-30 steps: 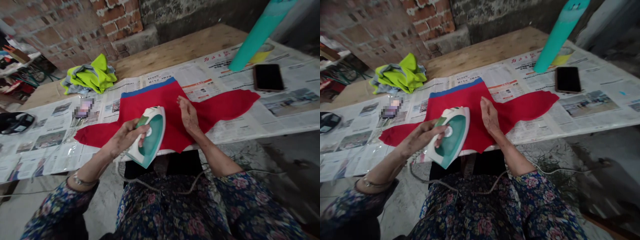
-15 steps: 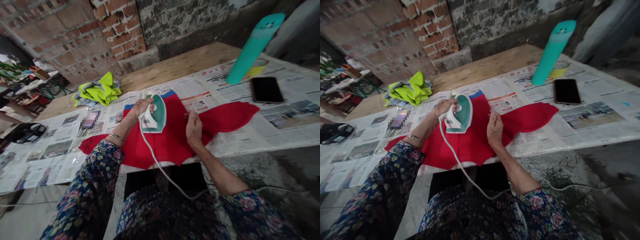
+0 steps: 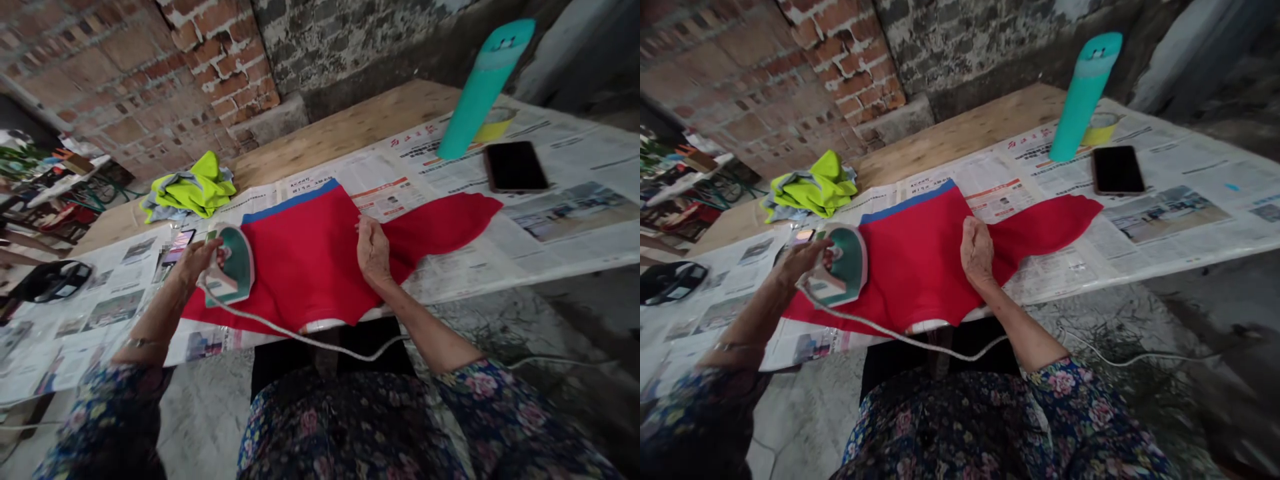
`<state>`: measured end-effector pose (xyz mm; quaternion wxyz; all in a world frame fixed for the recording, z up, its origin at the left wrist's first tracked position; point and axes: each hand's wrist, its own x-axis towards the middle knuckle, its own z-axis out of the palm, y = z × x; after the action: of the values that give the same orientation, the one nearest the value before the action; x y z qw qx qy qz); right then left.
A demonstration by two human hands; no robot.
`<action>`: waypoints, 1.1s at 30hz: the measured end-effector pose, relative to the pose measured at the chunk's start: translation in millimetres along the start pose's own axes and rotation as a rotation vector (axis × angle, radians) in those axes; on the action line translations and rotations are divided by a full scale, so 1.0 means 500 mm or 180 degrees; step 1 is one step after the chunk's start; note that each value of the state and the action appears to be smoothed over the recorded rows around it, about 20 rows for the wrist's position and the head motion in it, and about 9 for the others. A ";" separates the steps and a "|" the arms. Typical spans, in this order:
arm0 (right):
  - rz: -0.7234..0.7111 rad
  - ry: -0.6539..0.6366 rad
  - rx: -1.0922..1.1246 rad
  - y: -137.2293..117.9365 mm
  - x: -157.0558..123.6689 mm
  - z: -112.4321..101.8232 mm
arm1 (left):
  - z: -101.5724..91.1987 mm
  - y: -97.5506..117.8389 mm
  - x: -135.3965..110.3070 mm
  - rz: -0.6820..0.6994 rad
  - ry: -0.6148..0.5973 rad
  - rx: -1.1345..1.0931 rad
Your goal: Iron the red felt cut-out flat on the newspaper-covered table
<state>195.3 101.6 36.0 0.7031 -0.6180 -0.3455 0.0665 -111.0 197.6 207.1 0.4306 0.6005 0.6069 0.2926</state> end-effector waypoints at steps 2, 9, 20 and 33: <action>0.0042 -0.0006 -0.0072 0.001 0.000 0.001 | -0.021 -0.017 -0.067 -0.0091 0.0121 0.0093; 0.0040 -0.0061 -0.0105 -0.003 0.003 0.002 | 0.002 0.004 -0.249 -0.0115 -0.0611 0.0663; 0.0352 0.0696 0.0524 -0.041 0.005 -0.012 | 0.220 0.082 -0.100 0.0529 -0.1872 0.0168; 0.0676 0.0624 0.0551 -0.048 -0.005 -0.008 | 0.380 0.195 0.163 0.0168 -0.1026 -0.0121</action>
<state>187.6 91.7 57.1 0.7730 -0.5917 -0.2009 0.1093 109.2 257.3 190.9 0.5259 0.6471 0.5083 0.2151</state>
